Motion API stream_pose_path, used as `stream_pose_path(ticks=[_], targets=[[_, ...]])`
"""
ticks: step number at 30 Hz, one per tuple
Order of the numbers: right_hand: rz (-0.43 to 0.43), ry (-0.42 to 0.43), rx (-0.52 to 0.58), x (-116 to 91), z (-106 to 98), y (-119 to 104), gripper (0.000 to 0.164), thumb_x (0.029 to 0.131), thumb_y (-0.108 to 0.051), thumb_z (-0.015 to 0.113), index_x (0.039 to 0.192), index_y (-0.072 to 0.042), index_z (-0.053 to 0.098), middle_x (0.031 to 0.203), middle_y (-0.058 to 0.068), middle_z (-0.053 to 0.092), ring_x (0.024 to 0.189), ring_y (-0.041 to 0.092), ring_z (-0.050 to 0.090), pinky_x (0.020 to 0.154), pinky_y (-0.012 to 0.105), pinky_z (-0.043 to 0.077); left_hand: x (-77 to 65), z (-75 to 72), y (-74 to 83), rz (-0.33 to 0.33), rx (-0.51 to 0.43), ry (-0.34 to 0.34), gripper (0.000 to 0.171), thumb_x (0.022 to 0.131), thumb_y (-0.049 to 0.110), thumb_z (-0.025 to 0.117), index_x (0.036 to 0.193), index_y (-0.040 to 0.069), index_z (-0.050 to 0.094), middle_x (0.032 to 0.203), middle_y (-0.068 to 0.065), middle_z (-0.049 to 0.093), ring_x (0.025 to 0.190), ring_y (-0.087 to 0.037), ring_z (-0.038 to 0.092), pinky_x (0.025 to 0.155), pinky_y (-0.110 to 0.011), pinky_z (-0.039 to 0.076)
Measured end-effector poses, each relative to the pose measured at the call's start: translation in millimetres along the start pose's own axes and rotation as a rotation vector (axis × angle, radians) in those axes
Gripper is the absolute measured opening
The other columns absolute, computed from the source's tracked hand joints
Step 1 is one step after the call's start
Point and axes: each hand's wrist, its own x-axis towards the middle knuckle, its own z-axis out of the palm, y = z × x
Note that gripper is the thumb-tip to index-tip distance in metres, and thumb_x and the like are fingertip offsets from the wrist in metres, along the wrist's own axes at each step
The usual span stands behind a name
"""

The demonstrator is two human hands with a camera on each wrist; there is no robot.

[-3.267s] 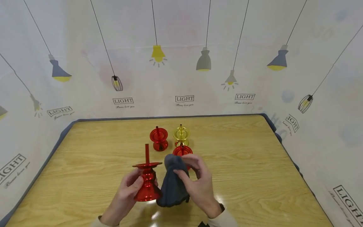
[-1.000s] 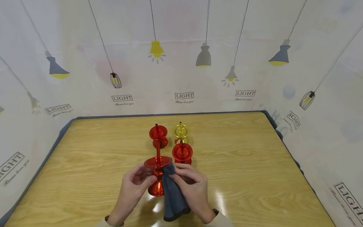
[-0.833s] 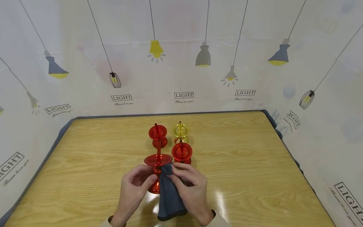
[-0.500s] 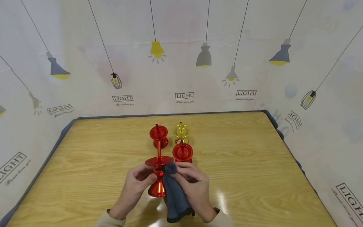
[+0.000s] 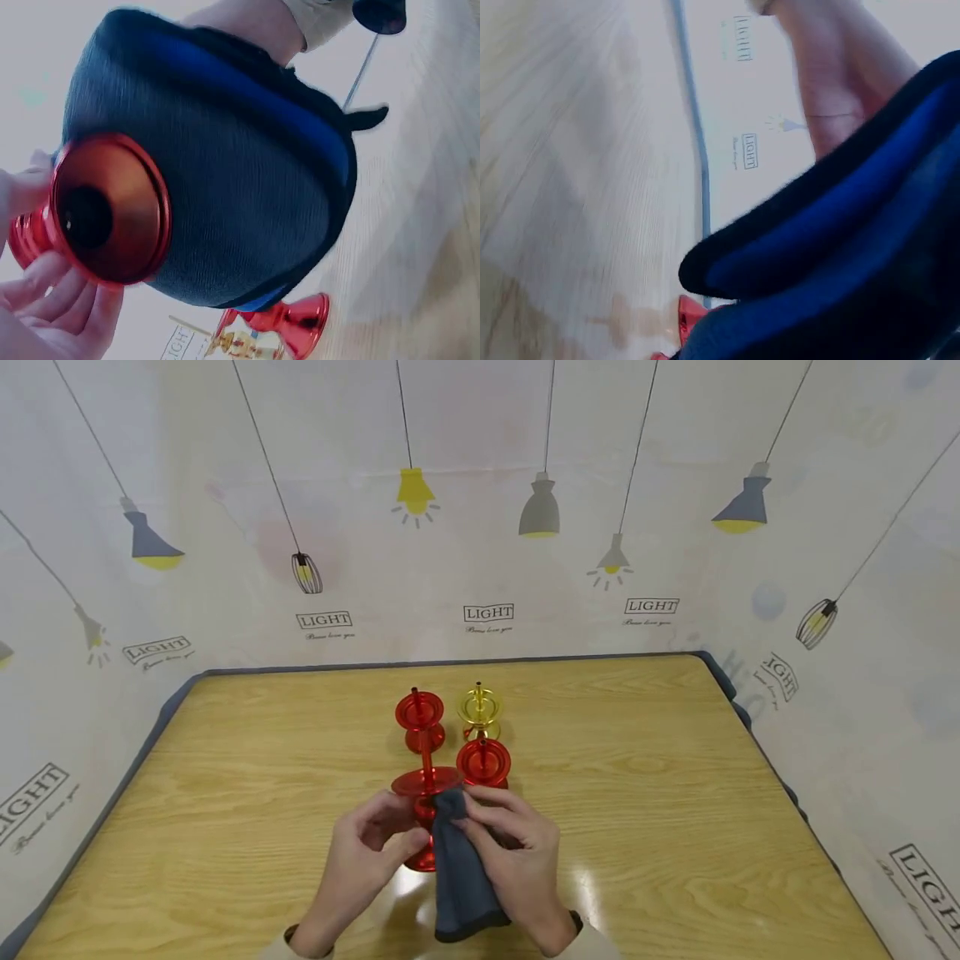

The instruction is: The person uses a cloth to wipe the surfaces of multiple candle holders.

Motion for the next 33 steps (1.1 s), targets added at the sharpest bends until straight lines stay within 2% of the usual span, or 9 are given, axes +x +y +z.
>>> stream_pose_path(ticks=[5, 8, 11, 13, 17, 20, 25, 29, 33], targets=[[-0.053, -0.021, -0.002, -0.4, 1.2, -2.5, 0.034, 0.078, 0.025, 0.071, 0.107, 0.009, 0.075, 0.115, 0.013, 0.073, 0.104, 0.017, 0.073, 0.080, 0.026, 0.060, 4.9, -6.4, -0.1, -0.056, -0.014, -0.057, 0.024, 0.086, 0.013, 0.082, 0.107, 0.007, 0.073, 0.103, -0.008, 0.075, 0.090, -0.013, 0.072, 0.084, -0.030, 0.059], [0.011, -0.031, 0.033, -0.5, -0.3, -2.8, 0.030, 0.079, 0.023, 0.071, 0.105, 0.008, 0.076, 0.116, 0.007, 0.074, 0.104, 0.016, 0.073, 0.082, 0.026, 0.060, 7.1, -15.2, -4.3, -0.090, -0.095, -0.156, 0.031, 0.090, 0.017, 0.078, 0.116, 0.002, 0.071, 0.107, -0.001, 0.075, 0.097, -0.014, 0.071, 0.086, -0.029, 0.058], [0.132, -0.037, 0.066, 0.5, -1.6, -2.8, 0.025, 0.082, 0.018, 0.072, 0.103, 0.007, 0.077, 0.115, 0.002, 0.075, 0.107, 0.014, 0.071, 0.085, 0.026, 0.060, 7.7, -22.1, -8.3, -0.136, -0.174, -0.232, 0.042, 0.094, 0.022, 0.074, 0.124, -0.006, 0.066, 0.109, 0.003, 0.073, 0.101, -0.011, 0.069, 0.088, -0.027, 0.056], [0.217, -0.025, 0.068, 1.6, -1.3, -2.4, 0.023, 0.083, 0.015, 0.072, 0.104, 0.006, 0.077, 0.114, 0.001, 0.075, 0.107, 0.015, 0.071, 0.085, 0.027, 0.060, 7.9, -23.5, -8.8, -0.165, -0.184, -0.229, 0.045, 0.094, 0.023, 0.074, 0.124, -0.009, 0.065, 0.108, 0.003, 0.073, 0.100, -0.010, 0.068, 0.088, -0.025, 0.056], [0.299, 0.028, 0.024, 2.0, 1.1, -1.4, 0.022, 0.082, 0.014, 0.074, 0.103, 0.008, 0.077, 0.112, 0.002, 0.076, 0.105, 0.016, 0.072, 0.083, 0.028, 0.060, 8.2, -20.1, -4.5, -0.177, -0.098, -0.120, 0.040, 0.091, 0.015, 0.077, 0.121, -0.007, 0.065, 0.103, -0.008, 0.075, 0.093, -0.008, 0.070, 0.085, -0.023, 0.057], [0.268, 0.052, -0.030, 0.1, 2.9, -2.7, 0.022, 0.080, 0.014, 0.076, 0.102, 0.008, 0.077, 0.111, 0.001, 0.076, 0.103, 0.015, 0.073, 0.082, 0.027, 0.060, 7.3, -15.5, -0.4, -0.117, -0.031, -0.070, 0.029, 0.090, 0.009, 0.077, 0.113, -0.004, 0.068, 0.102, -0.018, 0.074, 0.090, -0.010, 0.072, 0.083, -0.025, 0.059], [0.103, 0.031, -0.081, -1.1, 6.0, -6.0, 0.027, 0.079, 0.017, 0.075, 0.104, 0.007, 0.077, 0.113, 0.005, 0.074, 0.101, 0.015, 0.073, 0.079, 0.027, 0.060, 5.3, -9.5, 1.8, -0.021, -0.028, -0.046, 0.022, 0.088, 0.007, 0.079, 0.106, -0.003, 0.071, 0.101, -0.021, 0.074, 0.089, -0.013, 0.073, 0.082, -0.030, 0.060], [0.035, -0.006, -0.039, -0.4, 5.8, -5.3, 0.030, 0.078, 0.020, 0.074, 0.105, 0.007, 0.076, 0.114, 0.006, 0.074, 0.102, 0.015, 0.073, 0.080, 0.027, 0.060, 5.3, -11.4, -2.3, -0.090, -0.107, -0.031, 0.032, 0.084, 0.010, 0.083, 0.112, 0.000, 0.072, 0.100, -0.009, 0.075, 0.090, -0.013, 0.073, 0.083, -0.029, 0.060], [0.097, -0.053, 0.043, 1.0, 1.9, -3.6, 0.027, 0.081, 0.020, 0.071, 0.105, 0.008, 0.076, 0.115, 0.002, 0.074, 0.105, 0.015, 0.072, 0.083, 0.027, 0.060, 5.6, -18.5, -10.1, -0.087, -0.217, -0.126, 0.042, 0.089, 0.016, 0.080, 0.121, -0.007, 0.067, 0.108, 0.001, 0.075, 0.100, -0.013, 0.070, 0.089, -0.029, 0.058]])
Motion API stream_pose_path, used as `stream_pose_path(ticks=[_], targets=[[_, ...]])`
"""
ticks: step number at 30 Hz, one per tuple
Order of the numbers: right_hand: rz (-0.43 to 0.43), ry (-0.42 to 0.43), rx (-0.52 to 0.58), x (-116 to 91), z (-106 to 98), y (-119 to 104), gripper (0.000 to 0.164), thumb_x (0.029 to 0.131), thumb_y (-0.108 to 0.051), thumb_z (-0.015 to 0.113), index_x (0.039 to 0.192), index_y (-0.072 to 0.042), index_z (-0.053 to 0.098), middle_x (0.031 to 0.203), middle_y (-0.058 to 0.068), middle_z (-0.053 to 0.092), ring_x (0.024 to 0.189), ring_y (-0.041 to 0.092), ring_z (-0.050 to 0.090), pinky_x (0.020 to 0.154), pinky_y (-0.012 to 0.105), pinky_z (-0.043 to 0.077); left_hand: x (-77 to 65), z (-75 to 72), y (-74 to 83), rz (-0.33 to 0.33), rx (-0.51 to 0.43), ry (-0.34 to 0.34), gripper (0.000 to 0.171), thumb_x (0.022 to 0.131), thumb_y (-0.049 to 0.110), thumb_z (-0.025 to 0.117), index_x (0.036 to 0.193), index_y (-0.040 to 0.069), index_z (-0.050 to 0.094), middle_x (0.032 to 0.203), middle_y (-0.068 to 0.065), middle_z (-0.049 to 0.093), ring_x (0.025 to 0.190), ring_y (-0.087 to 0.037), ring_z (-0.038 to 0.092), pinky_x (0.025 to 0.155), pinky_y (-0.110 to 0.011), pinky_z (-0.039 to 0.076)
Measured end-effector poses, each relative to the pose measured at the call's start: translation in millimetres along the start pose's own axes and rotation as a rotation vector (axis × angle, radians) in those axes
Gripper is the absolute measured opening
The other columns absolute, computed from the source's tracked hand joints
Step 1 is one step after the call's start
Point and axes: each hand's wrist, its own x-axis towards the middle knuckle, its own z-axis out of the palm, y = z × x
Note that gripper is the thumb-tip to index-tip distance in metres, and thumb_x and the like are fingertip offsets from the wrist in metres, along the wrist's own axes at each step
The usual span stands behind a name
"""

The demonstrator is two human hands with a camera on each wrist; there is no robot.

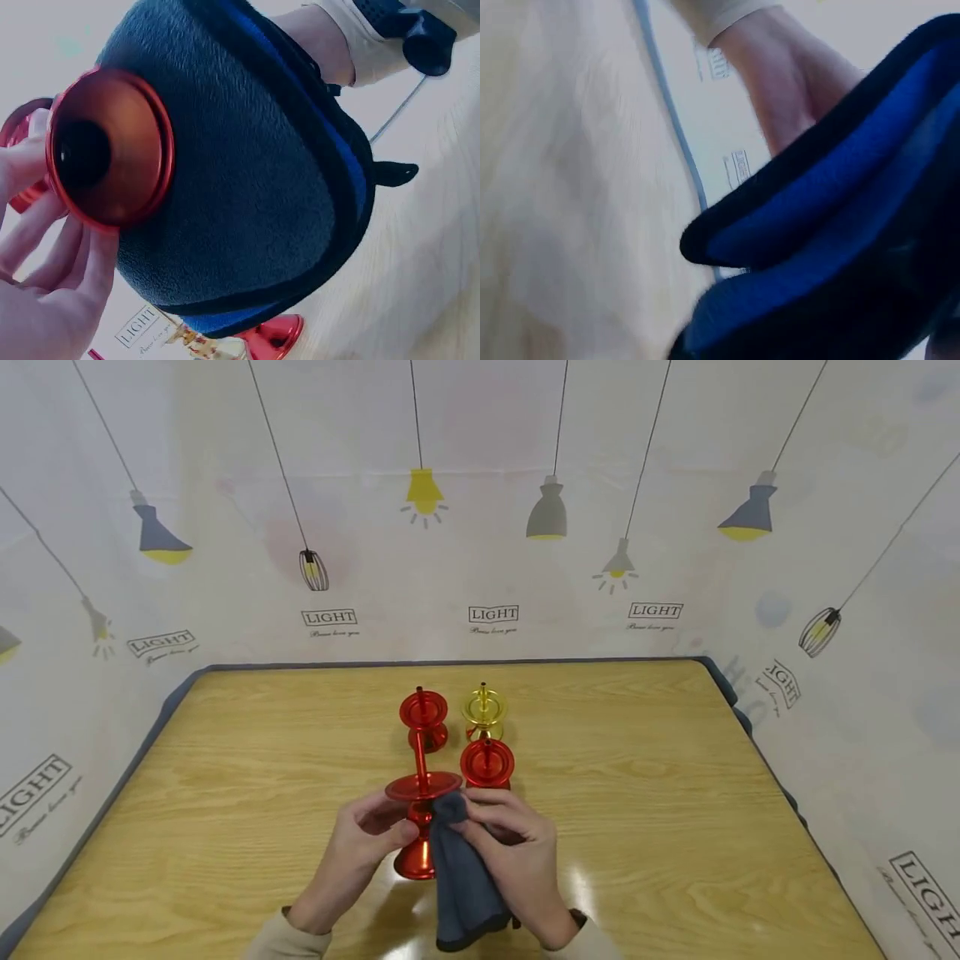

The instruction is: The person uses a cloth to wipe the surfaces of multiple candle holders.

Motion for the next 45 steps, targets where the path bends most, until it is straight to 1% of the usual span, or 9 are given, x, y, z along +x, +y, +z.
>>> stream_pose_path(ticks=[4, 8, 14, 18, 26, 30, 36, 41, 45], targets=[[0.120, -0.005, 0.048, 0.3, -2.8, 0.5, 0.022, 0.084, 0.016, 0.071, 0.105, 0.009, 0.075, 0.115, 0.000, 0.075, 0.109, 0.016, 0.070, 0.087, 0.028, 0.059, 0.0, -3.6, -2.7, -0.002, -0.064, -0.078, 0.050, 0.093, 0.019, 0.076, 0.122, -0.018, 0.062, 0.109, 0.006, 0.075, 0.101, -0.010, 0.070, 0.088, -0.027, 0.057], [0.166, 0.052, 0.038, 0.0, -1.6, 0.8, 0.022, 0.084, 0.015, 0.072, 0.105, 0.009, 0.076, 0.114, 0.002, 0.075, 0.109, 0.017, 0.070, 0.086, 0.029, 0.060, 0.0, 1.1, -0.5, -0.013, 0.016, 0.016, 0.040, 0.091, 0.016, 0.077, 0.119, -0.011, 0.068, 0.103, 0.004, 0.076, 0.093, -0.009, 0.071, 0.082, -0.025, 0.058], [-0.075, 0.079, -0.091, -1.7, 3.2, 1.7, 0.032, 0.076, 0.023, 0.074, 0.104, 0.008, 0.076, 0.111, 0.008, 0.075, 0.101, 0.016, 0.074, 0.079, 0.027, 0.060, 2.4, 11.7, -0.1, 0.080, 0.143, 0.097, 0.024, 0.088, 0.004, 0.077, 0.109, -0.004, 0.072, 0.105, -0.020, 0.074, 0.089, -0.012, 0.072, 0.081, -0.029, 0.060], [-0.143, 0.067, -0.075, -2.5, 3.9, 1.1, 0.034, 0.075, 0.025, 0.073, 0.105, 0.009, 0.075, 0.112, 0.009, 0.075, 0.102, 0.016, 0.074, 0.080, 0.026, 0.060, 4.0, 12.3, -0.2, 0.052, 0.126, 0.089, 0.027, 0.087, 0.009, 0.081, 0.110, -0.002, 0.072, 0.104, -0.018, 0.075, 0.089, -0.013, 0.073, 0.082, -0.030, 0.060], [0.094, 0.073, 0.029, -3.2, 0.8, -1.5, 0.026, 0.082, 0.017, 0.072, 0.105, 0.007, 0.076, 0.111, 0.003, 0.076, 0.104, 0.017, 0.072, 0.082, 0.028, 0.060, 2.5, 3.5, -3.1, -0.036, -0.187, -0.081, 0.015, 0.093, 0.022, 0.076, 0.106, 0.013, 0.074, 0.105, 0.004, 0.072, 0.098, -0.010, 0.066, 0.087, -0.026, 0.055], [0.177, 0.080, 0.053, -1.8, 1.9, -2.0, 0.023, 0.083, 0.014, 0.073, 0.105, 0.007, 0.076, 0.111, 0.005, 0.076, 0.105, 0.018, 0.071, 0.083, 0.029, 0.060, 1.5, 1.7, 0.1, -0.029, -0.177, -0.092, 0.018, 0.095, 0.018, 0.073, 0.112, 0.012, 0.074, 0.106, 0.005, 0.073, 0.098, -0.009, 0.066, 0.088, -0.025, 0.055], [0.001, 0.066, -0.003, -1.0, 0.8, -0.2, 0.027, 0.080, 0.020, 0.071, 0.105, 0.011, 0.074, 0.113, 0.006, 0.075, 0.103, 0.018, 0.073, 0.081, 0.027, 0.060, -0.9, 11.1, 9.3, -0.028, -0.002, 0.088, 0.033, 0.089, 0.008, 0.077, 0.116, -0.006, 0.066, 0.099, 0.003, 0.073, 0.093, -0.013, 0.070, 0.085, -0.026, 0.058], [-0.200, 0.043, -0.043, 0.8, 0.0, -2.7, 0.035, 0.075, 0.027, 0.071, 0.106, 0.011, 0.074, 0.114, 0.013, 0.074, 0.105, 0.019, 0.073, 0.083, 0.027, 0.060, -5.6, 25.0, 11.1, 0.097, 0.085, 0.169, 0.026, 0.086, 0.000, 0.077, 0.110, -0.005, 0.069, 0.099, -0.003, 0.073, 0.090, -0.013, 0.072, 0.083, -0.029, 0.060], [-0.234, 0.032, -0.036, 1.1, -0.3, -6.2, 0.035, 0.075, 0.027, 0.072, 0.106, 0.011, 0.074, 0.114, 0.015, 0.074, 0.106, 0.020, 0.073, 0.084, 0.027, 0.060, -6.6, 30.1, 10.7, 0.090, 0.112, 0.197, 0.028, 0.082, 0.004, 0.083, 0.107, 0.003, 0.073, 0.097, -0.003, 0.074, 0.087, -0.015, 0.072, 0.082, -0.031, 0.060]])
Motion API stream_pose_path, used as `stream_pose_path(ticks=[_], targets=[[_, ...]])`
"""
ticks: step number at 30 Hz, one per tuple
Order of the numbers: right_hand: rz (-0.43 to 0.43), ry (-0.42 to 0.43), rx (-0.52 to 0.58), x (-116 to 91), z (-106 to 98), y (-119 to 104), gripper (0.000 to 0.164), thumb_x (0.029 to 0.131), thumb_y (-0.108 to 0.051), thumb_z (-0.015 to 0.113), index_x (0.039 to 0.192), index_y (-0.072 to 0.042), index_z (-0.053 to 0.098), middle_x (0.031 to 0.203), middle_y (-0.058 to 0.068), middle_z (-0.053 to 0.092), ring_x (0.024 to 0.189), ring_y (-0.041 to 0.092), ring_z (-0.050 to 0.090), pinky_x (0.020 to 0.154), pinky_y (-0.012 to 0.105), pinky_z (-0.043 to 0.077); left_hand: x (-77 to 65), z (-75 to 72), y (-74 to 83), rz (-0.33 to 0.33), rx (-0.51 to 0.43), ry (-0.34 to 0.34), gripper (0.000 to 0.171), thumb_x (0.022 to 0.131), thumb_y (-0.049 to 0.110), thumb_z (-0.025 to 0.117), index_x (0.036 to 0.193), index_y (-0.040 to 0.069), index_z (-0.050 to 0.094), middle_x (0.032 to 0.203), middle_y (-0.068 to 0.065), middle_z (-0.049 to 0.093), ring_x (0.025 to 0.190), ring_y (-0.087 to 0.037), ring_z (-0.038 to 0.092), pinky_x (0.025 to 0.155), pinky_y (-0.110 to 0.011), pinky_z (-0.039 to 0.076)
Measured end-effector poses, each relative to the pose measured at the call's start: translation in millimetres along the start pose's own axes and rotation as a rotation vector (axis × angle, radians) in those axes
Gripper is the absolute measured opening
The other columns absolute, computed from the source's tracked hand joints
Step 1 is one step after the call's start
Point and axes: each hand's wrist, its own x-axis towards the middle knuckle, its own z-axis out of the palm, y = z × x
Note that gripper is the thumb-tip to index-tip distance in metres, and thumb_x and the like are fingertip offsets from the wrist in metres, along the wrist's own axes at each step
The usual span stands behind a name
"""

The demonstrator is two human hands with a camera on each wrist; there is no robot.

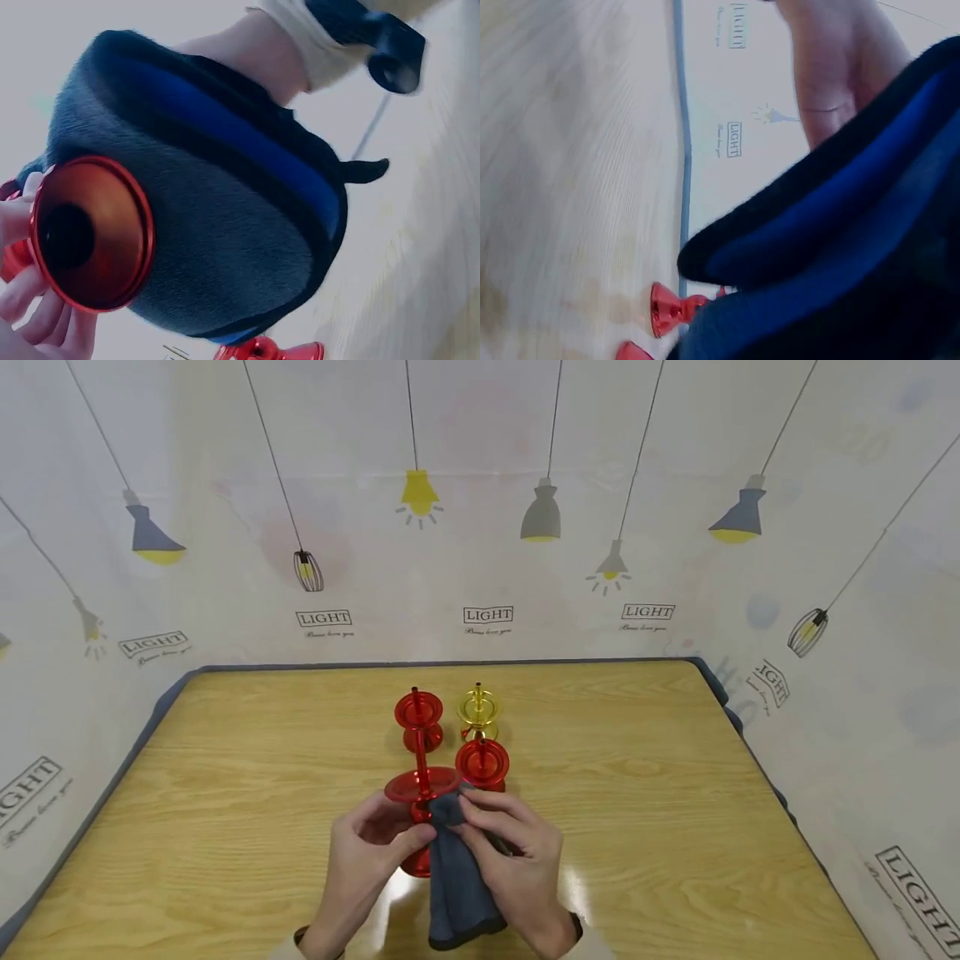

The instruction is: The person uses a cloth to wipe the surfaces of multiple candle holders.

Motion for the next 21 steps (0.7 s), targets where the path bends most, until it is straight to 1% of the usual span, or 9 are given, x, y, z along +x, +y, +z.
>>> stream_pose_path(ticks=[3, 8, 10, 11, 14, 15, 17, 19, 21], targets=[[0.082, 0.012, 0.027, -0.2, -1.5, -1.2, 0.033, 0.077, 0.026, 0.070, 0.107, 0.011, 0.074, 0.114, 0.012, 0.074, 0.105, 0.019, 0.073, 0.084, 0.027, 0.060, 2.0, -3.7, -1.6, -0.053, -0.016, -0.040, 0.026, 0.085, 0.009, 0.082, 0.109, 0.003, 0.074, 0.100, -0.004, 0.075, 0.089, -0.015, 0.071, 0.083, -0.030, 0.059], [0.365, 0.068, 0.075, -1.1, -3.7, -1.7, 0.030, 0.082, 0.018, 0.071, 0.104, -0.002, 0.079, 0.109, 0.003, 0.076, 0.099, 0.016, 0.074, 0.080, 0.028, 0.061, 3.3, -13.1, -3.5, -0.134, -0.072, -0.162, 0.037, 0.093, 0.019, 0.075, 0.119, -0.007, 0.070, 0.115, -0.017, 0.073, 0.096, -0.011, 0.071, 0.085, -0.025, 0.057], [0.431, 0.094, 0.085, -1.6, -3.2, -0.8, 0.028, 0.083, 0.017, 0.072, 0.103, -0.001, 0.078, 0.107, 0.005, 0.077, 0.096, 0.016, 0.075, 0.079, 0.028, 0.061, 3.4, -13.1, -3.1, -0.148, -0.088, -0.177, 0.040, 0.095, 0.018, 0.073, 0.123, -0.010, 0.067, 0.121, -0.022, 0.070, 0.099, -0.011, 0.071, 0.087, -0.025, 0.057], [0.448, 0.105, 0.085, -2.1, -2.5, -0.5, 0.027, 0.083, 0.016, 0.072, 0.103, -0.001, 0.078, 0.107, 0.005, 0.077, 0.096, 0.016, 0.075, 0.079, 0.029, 0.061, 3.4, -12.1, -2.7, -0.155, -0.092, -0.167, 0.040, 0.095, 0.017, 0.072, 0.125, -0.009, 0.066, 0.122, -0.023, 0.069, 0.100, -0.011, 0.071, 0.088, -0.025, 0.057], [0.411, 0.119, 0.040, -3.9, -0.6, 1.1, 0.025, 0.082, 0.016, 0.073, 0.105, 0.006, 0.076, 0.108, 0.004, 0.077, 0.097, 0.017, 0.075, 0.079, 0.029, 0.061, 4.2, -7.2, -1.1, -0.149, -0.061, -0.090, 0.037, 0.094, 0.012, 0.073, 0.125, -0.006, 0.067, 0.117, -0.023, 0.071, 0.098, -0.012, 0.070, 0.087, -0.025, 0.057], [0.371, 0.115, 0.023, -4.5, 0.1, 1.8, 0.026, 0.082, 0.017, 0.073, 0.106, 0.009, 0.074, 0.110, 0.005, 0.077, 0.097, 0.017, 0.075, 0.079, 0.029, 0.061, 4.5, -5.8, -0.8, -0.150, -0.044, -0.059, 0.035, 0.093, 0.011, 0.074, 0.123, -0.005, 0.068, 0.114, -0.021, 0.072, 0.097, -0.013, 0.070, 0.086, -0.025, 0.057], [0.290, 0.095, -0.004, -5.3, 1.1, 2.9, 0.029, 0.081, 0.019, 0.072, 0.108, 0.010, 0.072, 0.112, 0.005, 0.076, 0.099, 0.017, 0.075, 0.081, 0.028, 0.061, 4.9, -3.6, -0.3, -0.157, -0.013, -0.001, 0.030, 0.092, 0.010, 0.075, 0.119, -0.002, 0.071, 0.109, -0.017, 0.073, 0.095, -0.013, 0.069, 0.085, -0.024, 0.056], [0.193, 0.062, -0.013, -5.1, 1.7, 3.9, 0.033, 0.079, 0.023, 0.071, 0.110, 0.012, 0.070, 0.114, 0.009, 0.074, 0.101, 0.018, 0.075, 0.083, 0.028, 0.060, 5.3, -2.5, -0.1, -0.157, 0.010, 0.023, 0.024, 0.091, 0.009, 0.075, 0.113, 0.000, 0.072, 0.106, -0.016, 0.073, 0.094, -0.015, 0.070, 0.085, -0.025, 0.056], [0.132, 0.029, -0.030, -4.3, 2.3, 4.3, 0.036, 0.079, 0.025, 0.070, 0.112, 0.012, 0.070, 0.115, 0.012, 0.073, 0.103, 0.018, 0.074, 0.083, 0.028, 0.060, 5.9, -2.3, -0.5, -0.157, 0.017, 0.023, 0.022, 0.089, 0.008, 0.077, 0.109, 0.001, 0.074, 0.106, -0.015, 0.074, 0.094, -0.016, 0.071, 0.087, -0.026, 0.057]])
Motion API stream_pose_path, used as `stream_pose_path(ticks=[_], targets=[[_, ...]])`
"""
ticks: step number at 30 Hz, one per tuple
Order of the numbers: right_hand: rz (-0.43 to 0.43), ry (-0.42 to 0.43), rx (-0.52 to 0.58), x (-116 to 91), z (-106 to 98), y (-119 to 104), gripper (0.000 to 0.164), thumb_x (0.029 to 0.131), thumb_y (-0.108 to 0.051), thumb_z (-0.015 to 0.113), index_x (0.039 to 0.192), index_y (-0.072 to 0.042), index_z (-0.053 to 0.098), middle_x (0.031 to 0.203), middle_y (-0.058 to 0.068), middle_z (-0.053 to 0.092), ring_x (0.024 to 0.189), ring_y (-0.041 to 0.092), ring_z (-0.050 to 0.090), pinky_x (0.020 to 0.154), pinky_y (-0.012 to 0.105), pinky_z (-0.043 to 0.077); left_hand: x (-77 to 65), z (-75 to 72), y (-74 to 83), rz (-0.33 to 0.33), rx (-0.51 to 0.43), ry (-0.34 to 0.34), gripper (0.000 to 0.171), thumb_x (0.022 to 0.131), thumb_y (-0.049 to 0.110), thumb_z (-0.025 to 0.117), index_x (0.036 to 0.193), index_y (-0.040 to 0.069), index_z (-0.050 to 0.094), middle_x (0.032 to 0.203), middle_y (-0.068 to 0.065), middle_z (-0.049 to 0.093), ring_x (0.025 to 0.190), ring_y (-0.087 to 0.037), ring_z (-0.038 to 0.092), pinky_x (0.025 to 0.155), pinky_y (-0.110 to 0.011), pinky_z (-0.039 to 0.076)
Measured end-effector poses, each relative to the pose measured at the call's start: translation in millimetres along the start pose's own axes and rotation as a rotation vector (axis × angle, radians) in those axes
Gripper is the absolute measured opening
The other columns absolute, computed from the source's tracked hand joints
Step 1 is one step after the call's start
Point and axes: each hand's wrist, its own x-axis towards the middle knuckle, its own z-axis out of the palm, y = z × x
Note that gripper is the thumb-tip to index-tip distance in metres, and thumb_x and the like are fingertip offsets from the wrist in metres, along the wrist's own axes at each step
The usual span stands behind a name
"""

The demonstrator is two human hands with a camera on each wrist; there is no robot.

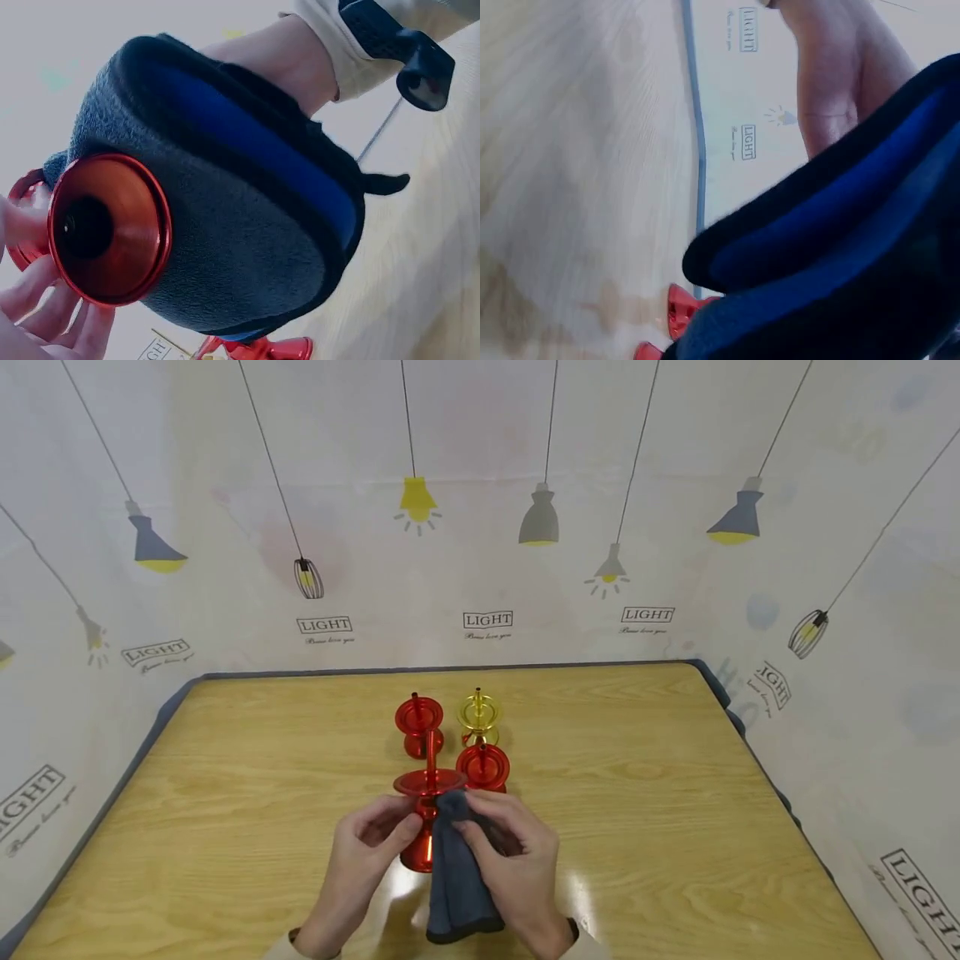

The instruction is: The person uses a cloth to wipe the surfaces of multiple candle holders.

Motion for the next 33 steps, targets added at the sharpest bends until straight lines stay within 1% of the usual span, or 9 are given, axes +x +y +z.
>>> stream_pose_path(ticks=[6, 9, 14, 18, 23, 25, 28, 30, 33], targets=[[-0.027, -0.038, -0.025, 0.1, 1.3, -1.1, 0.037, 0.079, 0.024, 0.070, 0.113, 0.009, 0.071, 0.115, 0.012, 0.072, 0.103, 0.016, 0.074, 0.081, 0.029, 0.060, 1.3, -4.2, -4.7, 0.014, 0.004, -0.031, 0.024, 0.086, 0.010, 0.081, 0.108, 0.001, 0.074, 0.101, -0.009, 0.076, 0.090, -0.014, 0.072, 0.082, -0.027, 0.058], [-0.032, -0.045, 0.030, 0.2, 0.2, -0.4, 0.038, 0.079, 0.026, 0.068, 0.113, 0.011, 0.069, 0.116, 0.012, 0.072, 0.102, 0.018, 0.074, 0.082, 0.029, 0.060, 2.0, -9.7, -7.9, 0.008, -0.075, -0.121, 0.031, 0.092, 0.011, 0.075, 0.119, -0.003, 0.070, 0.108, -0.002, 0.075, 0.097, -0.013, 0.070, 0.085, -0.027, 0.057], [0.061, -0.047, 0.104, 0.8, -1.9, 2.2, 0.034, 0.082, 0.022, 0.068, 0.115, 0.011, 0.068, 0.115, 0.006, 0.074, 0.099, 0.018, 0.075, 0.080, 0.027, 0.061, 3.3, -16.2, -9.0, -0.039, -0.198, -0.266, 0.045, 0.100, 0.018, 0.066, 0.137, -0.007, 0.058, 0.127, -0.002, 0.070, 0.115, -0.015, 0.065, 0.097, -0.028, 0.054], [0.066, -0.032, 0.083, 0.5, -1.8, 4.6, 0.035, 0.082, 0.021, 0.069, 0.115, 0.011, 0.068, 0.113, 0.005, 0.074, 0.098, 0.018, 0.075, 0.080, 0.027, 0.061, 2.6, -11.6, -6.2, -0.052, -0.154, -0.166, 0.044, 0.097, 0.015, 0.069, 0.137, -0.002, 0.059, 0.119, -0.008, 0.071, 0.108, -0.016, 0.066, 0.093, -0.026, 0.054], [-0.095, -0.036, -0.080, 4.2, 1.2, 3.8, 0.041, 0.077, 0.023, 0.073, 0.115, 0.007, 0.069, 0.111, 0.014, 0.073, 0.102, 0.015, 0.073, 0.082, 0.023, 0.059, -4.6, 1.5, -7.3, 0.071, -0.034, 0.010, 0.027, 0.094, 0.003, 0.069, 0.120, -0.002, 0.066, 0.107, -0.012, 0.073, 0.097, -0.013, 0.068, 0.088, -0.025, 0.055], [-0.182, -0.045, -0.174, 6.7, 2.4, 2.4, 0.038, 0.079, 0.018, 0.075, 0.114, 0.004, 0.071, 0.109, 0.018, 0.073, 0.104, 0.015, 0.072, 0.083, 0.021, 0.059, -6.0, 4.6, -8.3, 0.123, -0.006, 0.028, 0.022, 0.094, 0.002, 0.069, 0.116, 0.000, 0.068, 0.109, -0.013, 0.073, 0.098, -0.013, 0.069, 0.089, -0.027, 0.056], [-0.273, -0.053, -0.280, 8.4, 4.1, 1.3, 0.031, 0.084, 0.004, 0.079, 0.114, 0.000, 0.072, 0.107, 0.021, 0.073, 0.105, 0.017, 0.071, 0.082, 0.018, 0.058, -4.6, 3.8, -9.0, 0.137, 0.002, 0.039, 0.025, 0.092, 0.003, 0.072, 0.117, 0.003, 0.070, 0.110, -0.011, 0.075, 0.097, -0.014, 0.070, 0.089, -0.029, 0.057], [-0.284, -0.061, -0.257, 7.9, 4.9, 2.3, 0.029, 0.085, 0.002, 0.078, 0.114, 0.000, 0.072, 0.107, 0.021, 0.072, 0.104, 0.017, 0.072, 0.080, 0.018, 0.058, -3.3, 0.5, -9.5, 0.115, -0.016, 0.030, 0.028, 0.092, 0.004, 0.073, 0.119, 0.002, 0.070, 0.110, -0.007, 0.075, 0.097, -0.015, 0.070, 0.087, -0.028, 0.057], [-0.210, -0.080, -0.117, 6.1, 5.1, 5.0, 0.034, 0.083, 0.014, 0.074, 0.116, 0.005, 0.069, 0.111, 0.019, 0.072, 0.103, 0.015, 0.073, 0.080, 0.021, 0.059, -2.6, -6.6, -11.2, 0.055, -0.087, -0.030, 0.031, 0.093, 0.006, 0.072, 0.123, -0.003, 0.068, 0.110, -0.001, 0.075, 0.098, -0.014, 0.070, 0.086, -0.028, 0.057]])
